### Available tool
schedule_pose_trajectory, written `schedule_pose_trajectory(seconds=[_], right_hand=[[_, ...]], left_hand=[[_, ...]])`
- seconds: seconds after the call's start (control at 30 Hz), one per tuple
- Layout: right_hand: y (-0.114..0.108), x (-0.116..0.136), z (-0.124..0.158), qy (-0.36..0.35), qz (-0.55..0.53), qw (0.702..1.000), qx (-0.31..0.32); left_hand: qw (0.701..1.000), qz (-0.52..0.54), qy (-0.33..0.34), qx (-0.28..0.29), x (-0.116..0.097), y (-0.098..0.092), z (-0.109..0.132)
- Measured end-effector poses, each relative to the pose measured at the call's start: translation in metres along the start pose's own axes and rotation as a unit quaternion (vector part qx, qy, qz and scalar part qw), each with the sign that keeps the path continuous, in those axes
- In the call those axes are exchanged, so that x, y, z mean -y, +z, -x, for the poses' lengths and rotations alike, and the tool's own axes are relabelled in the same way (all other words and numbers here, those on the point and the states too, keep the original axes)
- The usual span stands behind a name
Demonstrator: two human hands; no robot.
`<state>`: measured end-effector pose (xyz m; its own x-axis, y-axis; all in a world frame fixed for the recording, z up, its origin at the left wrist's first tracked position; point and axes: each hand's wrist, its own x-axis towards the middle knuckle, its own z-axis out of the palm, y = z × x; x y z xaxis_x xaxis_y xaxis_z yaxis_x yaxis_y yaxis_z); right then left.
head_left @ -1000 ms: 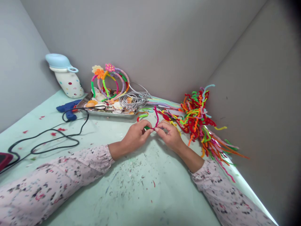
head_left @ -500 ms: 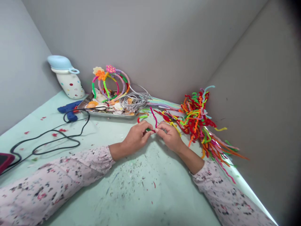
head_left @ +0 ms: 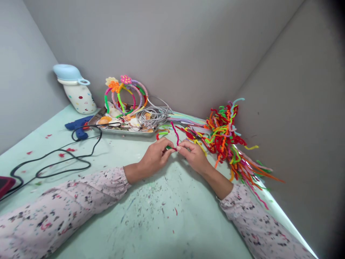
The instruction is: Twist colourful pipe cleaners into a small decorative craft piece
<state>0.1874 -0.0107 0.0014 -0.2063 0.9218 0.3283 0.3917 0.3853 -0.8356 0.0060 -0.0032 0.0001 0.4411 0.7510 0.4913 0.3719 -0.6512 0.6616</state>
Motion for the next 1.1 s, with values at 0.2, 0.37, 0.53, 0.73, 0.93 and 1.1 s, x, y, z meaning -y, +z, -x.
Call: schedule_pose_trajectory(seconds=[0.2, 0.37, 0.53, 0.73, 0.93, 1.1], right_hand=[[-0.0009, -0.0040, 0.0008, -0.017, 0.007, 1.000, -0.025], [0.0009, -0.0034, 0.0007, -0.018, 0.024, 0.999, -0.025], [0.0008, 0.0007, 0.0002, 0.000, 0.014, 1.000, 0.005], [-0.0005, 0.0042, -0.0001, 0.037, -0.006, 0.999, 0.027], [0.0014, 0.0025, 0.0002, 0.037, 0.002, 0.999, 0.019], [0.0022, -0.0009, 0.0033, -0.098, 0.129, 0.983, -0.081]], left_hand=[[0.999, -0.012, -0.032, -0.002, -0.0011, 0.0009, -0.0015], [1.000, -0.017, -0.020, 0.000, 0.0017, 0.0019, -0.0003], [1.000, -0.011, 0.010, 0.012, 0.0036, 0.0023, 0.0011], [0.999, -0.012, 0.026, 0.014, 0.0025, 0.0015, 0.0022], [1.000, -0.014, 0.019, 0.013, 0.0036, 0.0015, 0.0008], [0.999, -0.025, -0.022, -0.008, 0.0033, 0.0012, -0.0014]])
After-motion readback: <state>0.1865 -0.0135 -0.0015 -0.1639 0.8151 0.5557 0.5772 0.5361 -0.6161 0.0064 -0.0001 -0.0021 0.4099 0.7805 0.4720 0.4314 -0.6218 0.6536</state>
